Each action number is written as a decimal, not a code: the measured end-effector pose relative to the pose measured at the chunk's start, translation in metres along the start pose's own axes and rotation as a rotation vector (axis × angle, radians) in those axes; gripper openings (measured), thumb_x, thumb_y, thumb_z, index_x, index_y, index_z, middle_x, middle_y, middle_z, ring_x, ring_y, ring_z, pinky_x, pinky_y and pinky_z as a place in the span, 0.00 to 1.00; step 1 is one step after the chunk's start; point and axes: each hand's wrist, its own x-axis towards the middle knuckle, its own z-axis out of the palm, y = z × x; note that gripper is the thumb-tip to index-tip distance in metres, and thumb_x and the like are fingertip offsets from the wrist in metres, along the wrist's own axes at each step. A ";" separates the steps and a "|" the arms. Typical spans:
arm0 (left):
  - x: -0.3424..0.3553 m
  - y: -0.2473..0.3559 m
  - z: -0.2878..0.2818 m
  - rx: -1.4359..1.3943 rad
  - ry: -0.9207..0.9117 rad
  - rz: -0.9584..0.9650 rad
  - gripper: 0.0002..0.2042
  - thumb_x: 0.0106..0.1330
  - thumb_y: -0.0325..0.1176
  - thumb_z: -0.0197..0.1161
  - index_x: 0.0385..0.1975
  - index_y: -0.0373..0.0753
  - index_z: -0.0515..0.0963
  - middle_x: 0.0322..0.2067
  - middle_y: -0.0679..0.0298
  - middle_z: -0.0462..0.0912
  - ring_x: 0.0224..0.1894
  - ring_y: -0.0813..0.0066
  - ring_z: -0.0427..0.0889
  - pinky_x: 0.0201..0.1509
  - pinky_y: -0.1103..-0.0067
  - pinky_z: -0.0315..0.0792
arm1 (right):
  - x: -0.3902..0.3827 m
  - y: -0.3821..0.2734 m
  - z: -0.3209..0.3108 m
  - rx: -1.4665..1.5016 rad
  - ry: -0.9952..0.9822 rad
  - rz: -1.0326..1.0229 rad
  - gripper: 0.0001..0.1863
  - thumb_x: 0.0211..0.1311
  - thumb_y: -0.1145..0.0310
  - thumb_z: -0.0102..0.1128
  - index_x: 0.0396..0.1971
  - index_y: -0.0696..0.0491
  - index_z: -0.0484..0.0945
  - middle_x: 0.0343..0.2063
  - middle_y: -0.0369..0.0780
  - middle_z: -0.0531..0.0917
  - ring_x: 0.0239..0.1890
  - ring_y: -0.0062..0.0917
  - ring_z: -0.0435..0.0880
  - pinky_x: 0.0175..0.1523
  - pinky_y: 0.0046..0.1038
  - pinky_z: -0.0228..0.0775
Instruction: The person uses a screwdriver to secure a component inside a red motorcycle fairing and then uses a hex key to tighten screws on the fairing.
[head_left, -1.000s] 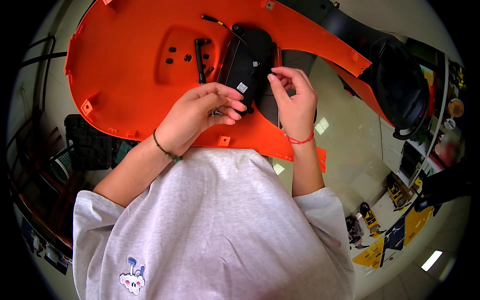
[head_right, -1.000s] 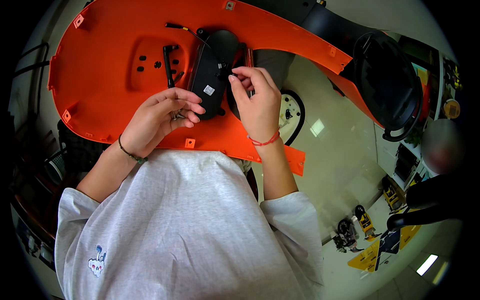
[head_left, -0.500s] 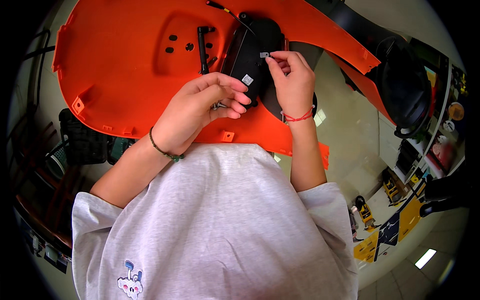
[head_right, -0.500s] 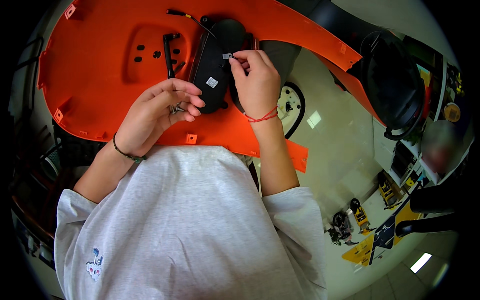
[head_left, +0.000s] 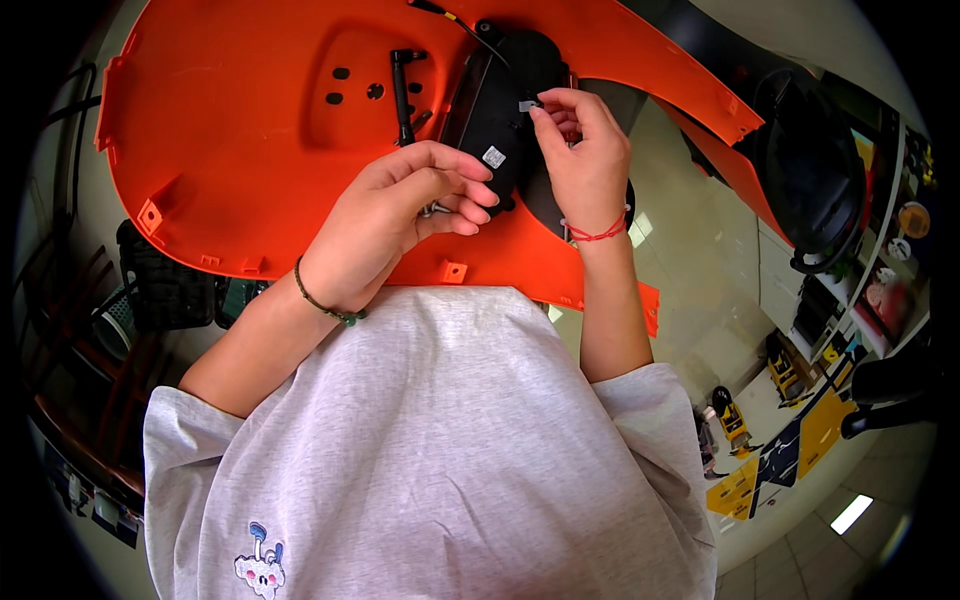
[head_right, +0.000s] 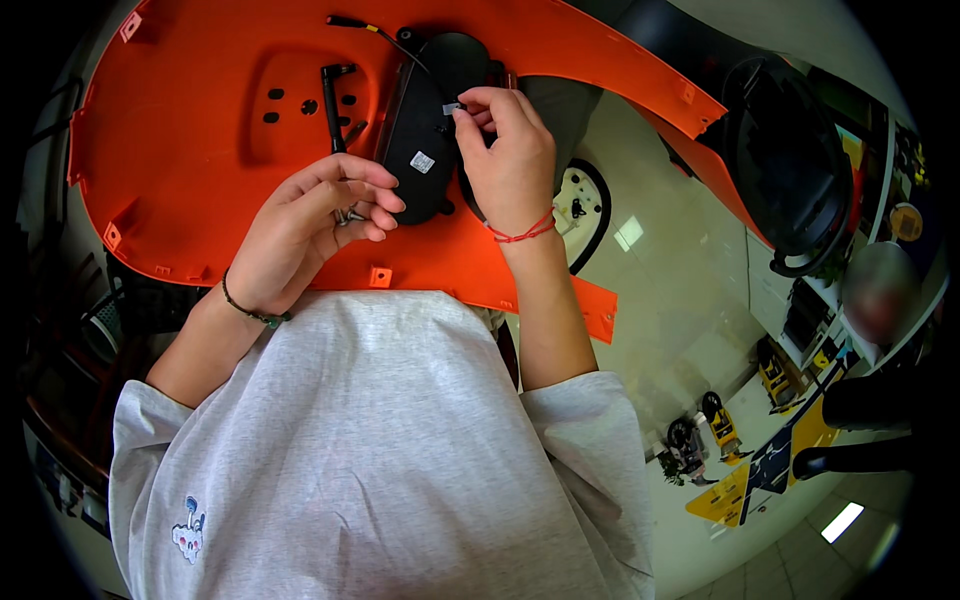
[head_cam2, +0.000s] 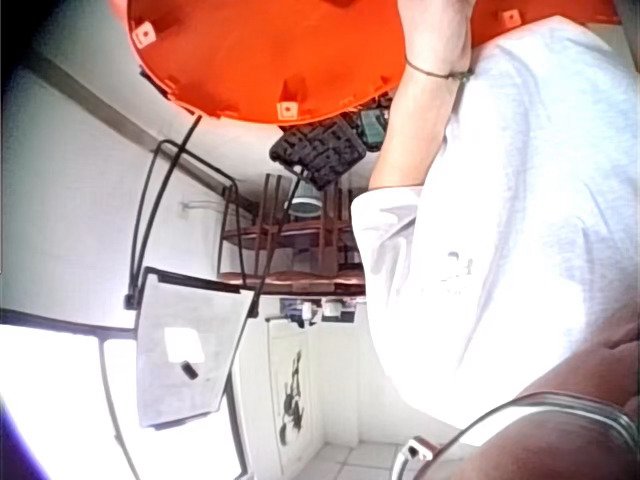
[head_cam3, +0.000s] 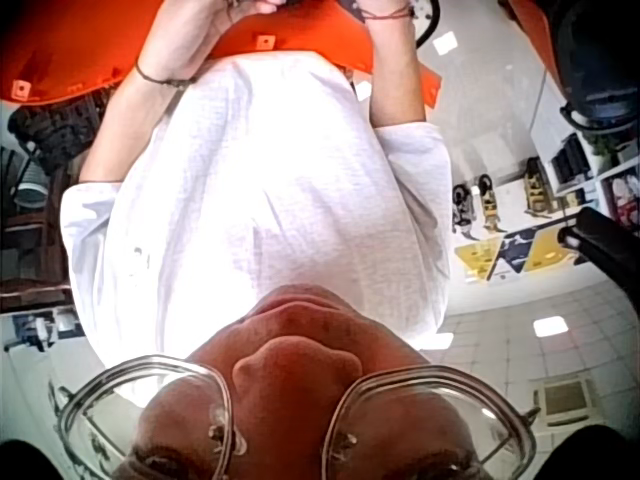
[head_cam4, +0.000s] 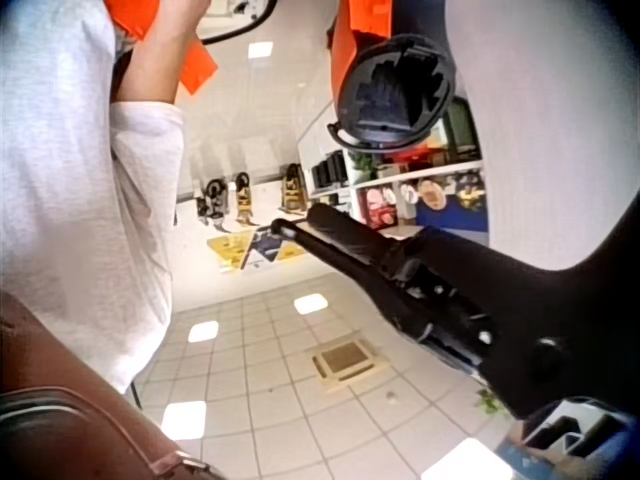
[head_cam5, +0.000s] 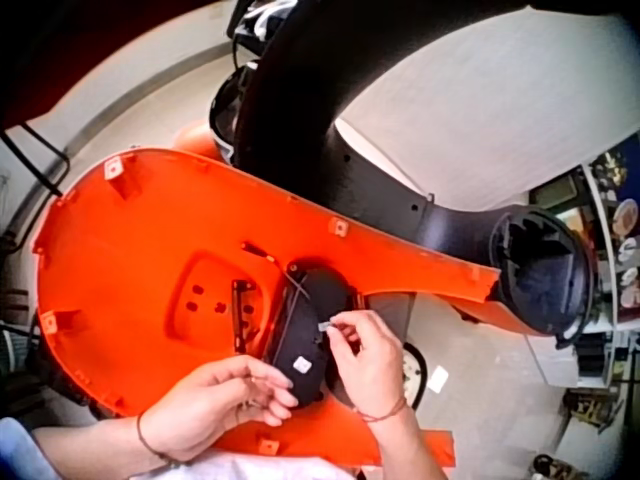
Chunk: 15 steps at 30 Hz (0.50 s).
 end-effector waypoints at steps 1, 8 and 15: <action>-0.001 0.000 -0.001 -0.005 -0.001 0.002 0.11 0.70 0.27 0.46 0.46 0.34 0.75 0.39 0.61 0.82 0.41 0.77 0.80 0.50 0.79 0.74 | 0.001 -0.001 0.000 -0.014 0.000 -0.003 0.05 0.56 0.79 0.65 0.33 0.58 0.80 0.30 0.40 0.83 0.28 0.25 0.82 0.35 0.24 0.76; 0.000 0.000 0.000 -0.006 0.002 0.005 0.11 0.70 0.27 0.46 0.46 0.34 0.75 0.39 0.61 0.82 0.41 0.76 0.80 0.50 0.79 0.74 | 0.001 0.009 0.001 -0.013 0.000 -0.082 0.05 0.54 0.79 0.66 0.32 0.58 0.81 0.30 0.39 0.82 0.28 0.26 0.82 0.34 0.25 0.76; 0.000 0.000 0.001 -0.009 0.005 0.005 0.11 0.70 0.27 0.47 0.46 0.34 0.75 0.39 0.61 0.82 0.41 0.76 0.80 0.50 0.78 0.74 | -0.008 0.016 0.008 0.023 0.077 -0.126 0.05 0.56 0.79 0.66 0.33 0.58 0.82 0.33 0.39 0.82 0.28 0.25 0.82 0.32 0.24 0.76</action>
